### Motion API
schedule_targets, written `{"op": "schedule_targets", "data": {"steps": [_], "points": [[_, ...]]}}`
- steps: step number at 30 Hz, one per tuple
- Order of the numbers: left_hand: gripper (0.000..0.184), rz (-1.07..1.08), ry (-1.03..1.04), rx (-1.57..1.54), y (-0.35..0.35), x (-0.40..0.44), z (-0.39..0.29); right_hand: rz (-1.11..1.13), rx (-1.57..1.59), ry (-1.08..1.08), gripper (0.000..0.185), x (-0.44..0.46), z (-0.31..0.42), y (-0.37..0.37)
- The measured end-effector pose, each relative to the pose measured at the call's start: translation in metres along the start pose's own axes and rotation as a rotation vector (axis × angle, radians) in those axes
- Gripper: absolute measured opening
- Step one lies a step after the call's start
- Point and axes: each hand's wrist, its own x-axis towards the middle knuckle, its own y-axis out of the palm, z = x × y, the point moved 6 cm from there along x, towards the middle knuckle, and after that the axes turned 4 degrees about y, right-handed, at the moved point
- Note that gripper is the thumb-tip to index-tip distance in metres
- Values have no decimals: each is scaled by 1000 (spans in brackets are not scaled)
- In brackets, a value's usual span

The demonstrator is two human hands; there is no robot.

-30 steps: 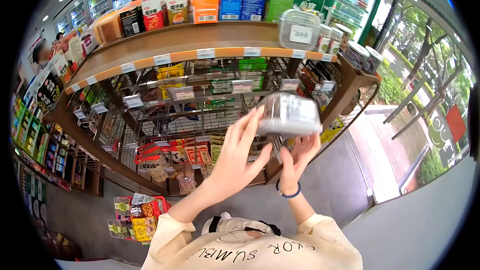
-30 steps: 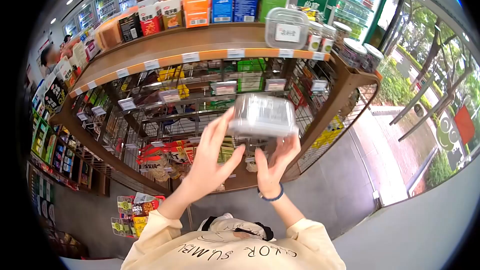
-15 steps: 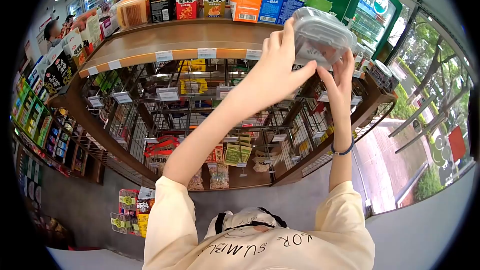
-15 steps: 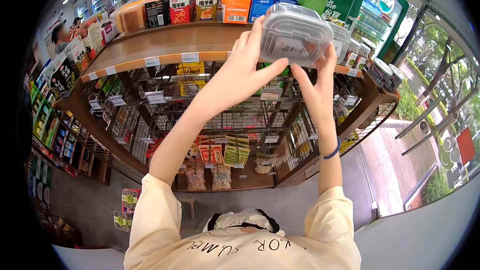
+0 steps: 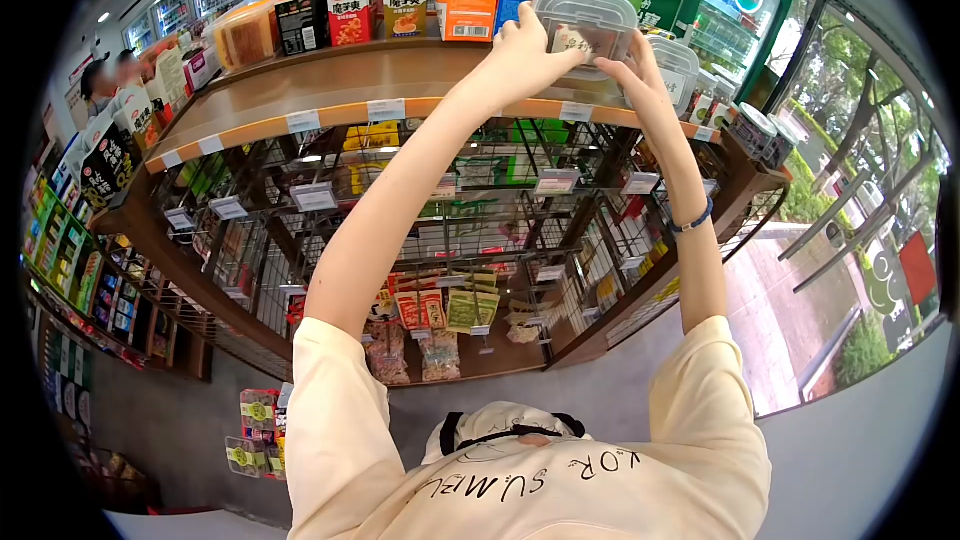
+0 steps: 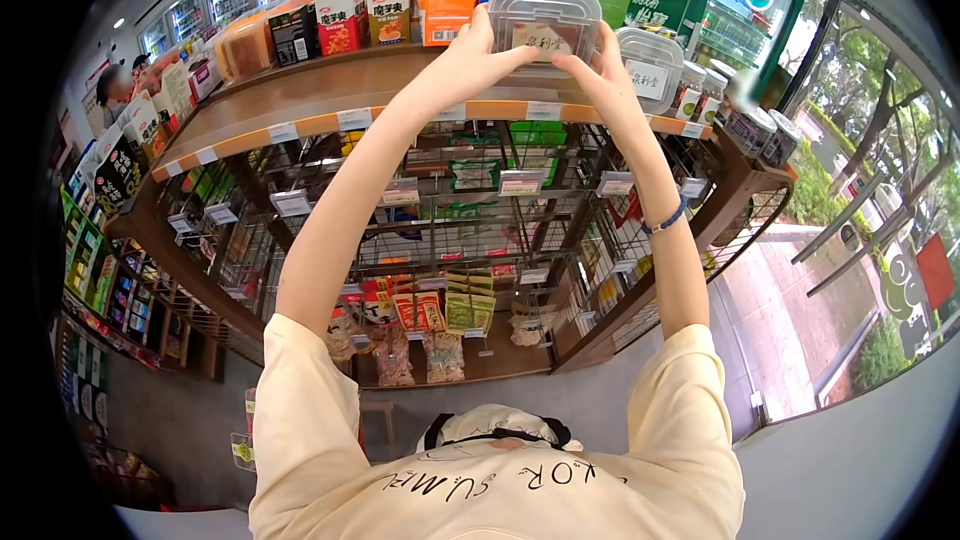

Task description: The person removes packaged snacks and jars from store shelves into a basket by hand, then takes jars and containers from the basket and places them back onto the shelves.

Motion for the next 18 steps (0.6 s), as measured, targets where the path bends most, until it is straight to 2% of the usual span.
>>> {"op": "schedule_targets", "data": {"steps": [4, 7, 12, 14, 18], "points": [[95, 98, -39, -19, 5, 7, 15, 58, -8, 51, 66, 3, -8, -4], [93, 141, -45, -134, 12, 9, 25, 124, -48, 83, 60, 7, -16, -7], [89, 189, -96, -124, 17, 8, 33, 238, -61, 80, 53, 12, -25, -7], [68, 195, -158, -146, 20, 7, 43, 250, 22, 262, 51, 10, -28, -9], [71, 130, -149, -6, 15, 2, 36, 213, 74, 349, 59, 8, -34, -16]]}}
